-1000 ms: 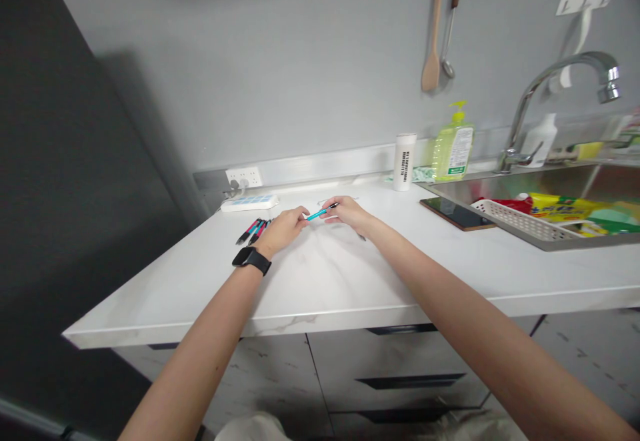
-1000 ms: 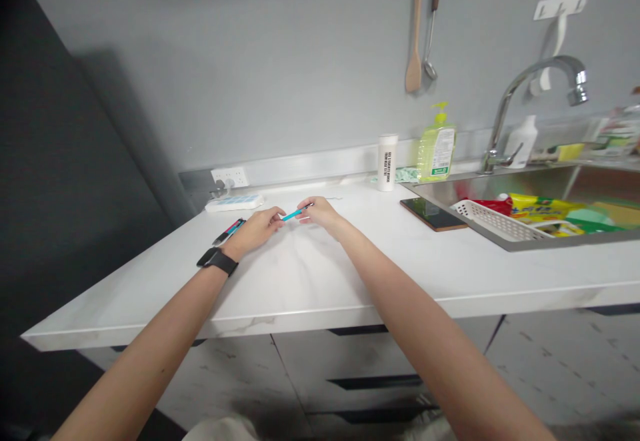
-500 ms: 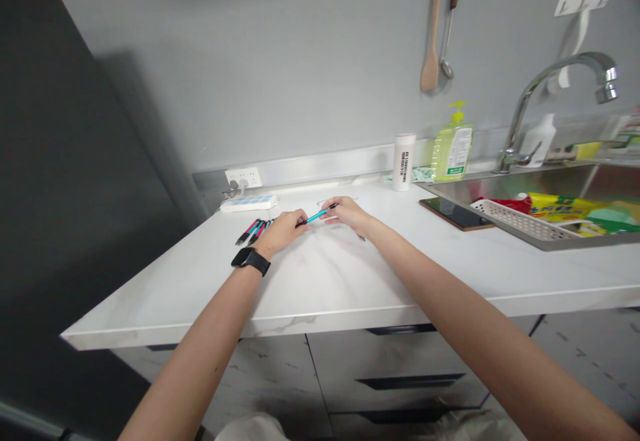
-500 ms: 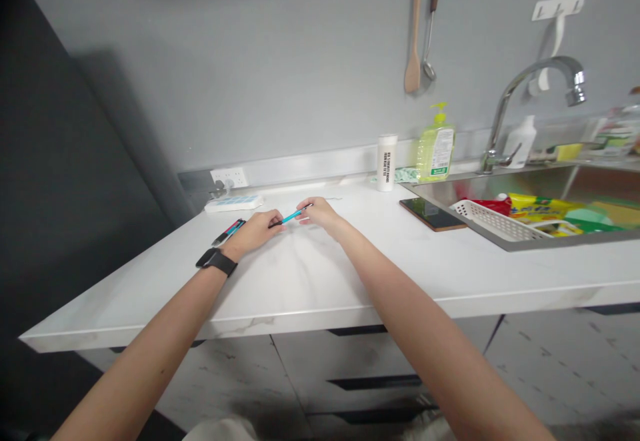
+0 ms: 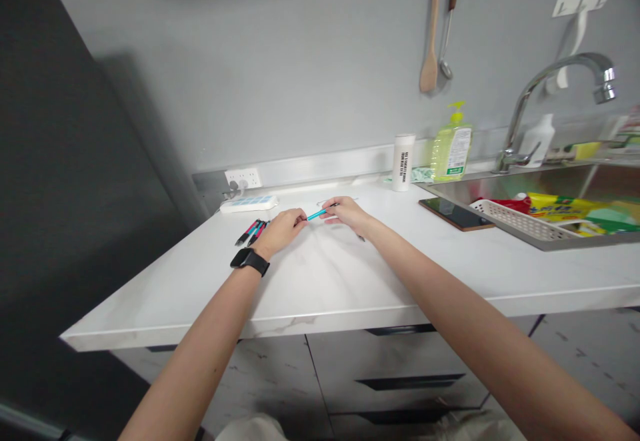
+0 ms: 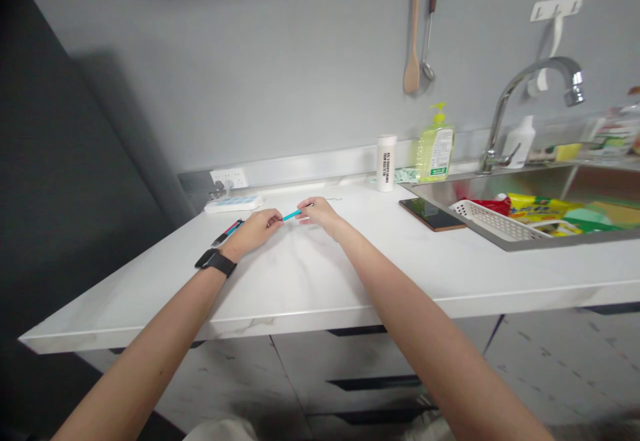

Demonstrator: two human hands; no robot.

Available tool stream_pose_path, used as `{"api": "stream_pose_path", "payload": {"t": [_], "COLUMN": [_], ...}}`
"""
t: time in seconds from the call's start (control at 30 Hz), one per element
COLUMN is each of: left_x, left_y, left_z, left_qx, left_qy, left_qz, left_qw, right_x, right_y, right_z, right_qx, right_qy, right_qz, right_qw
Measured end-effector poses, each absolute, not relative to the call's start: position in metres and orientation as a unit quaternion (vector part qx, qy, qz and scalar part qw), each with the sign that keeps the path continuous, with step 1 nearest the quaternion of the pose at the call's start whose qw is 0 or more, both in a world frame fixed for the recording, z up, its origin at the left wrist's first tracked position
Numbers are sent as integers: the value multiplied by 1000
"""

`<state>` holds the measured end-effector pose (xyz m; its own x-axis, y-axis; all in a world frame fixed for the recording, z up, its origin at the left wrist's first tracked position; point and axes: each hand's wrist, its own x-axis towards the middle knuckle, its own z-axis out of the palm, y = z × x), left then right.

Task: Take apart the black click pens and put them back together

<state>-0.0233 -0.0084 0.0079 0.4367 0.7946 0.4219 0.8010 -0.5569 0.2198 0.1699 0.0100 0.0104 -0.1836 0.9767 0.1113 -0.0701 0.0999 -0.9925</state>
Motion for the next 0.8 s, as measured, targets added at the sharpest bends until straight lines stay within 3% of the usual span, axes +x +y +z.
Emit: {"api": "stream_pose_path", "payload": {"t": [0.6,0.8], "left_x": [-28,-29], "left_y": [-3,-4], "left_z": [4,4], "left_qx": [-857,-850], "left_qy": [-478,-500], "left_qz": [-183,-154], "left_qw": [61,67], "right_x": [174,175], "right_y": [16,20], "right_z": [7,2], "right_qx": [-488,-542], "right_qy": [-525,-560], "right_qz": [493,427], "right_qw": [494,458]}}
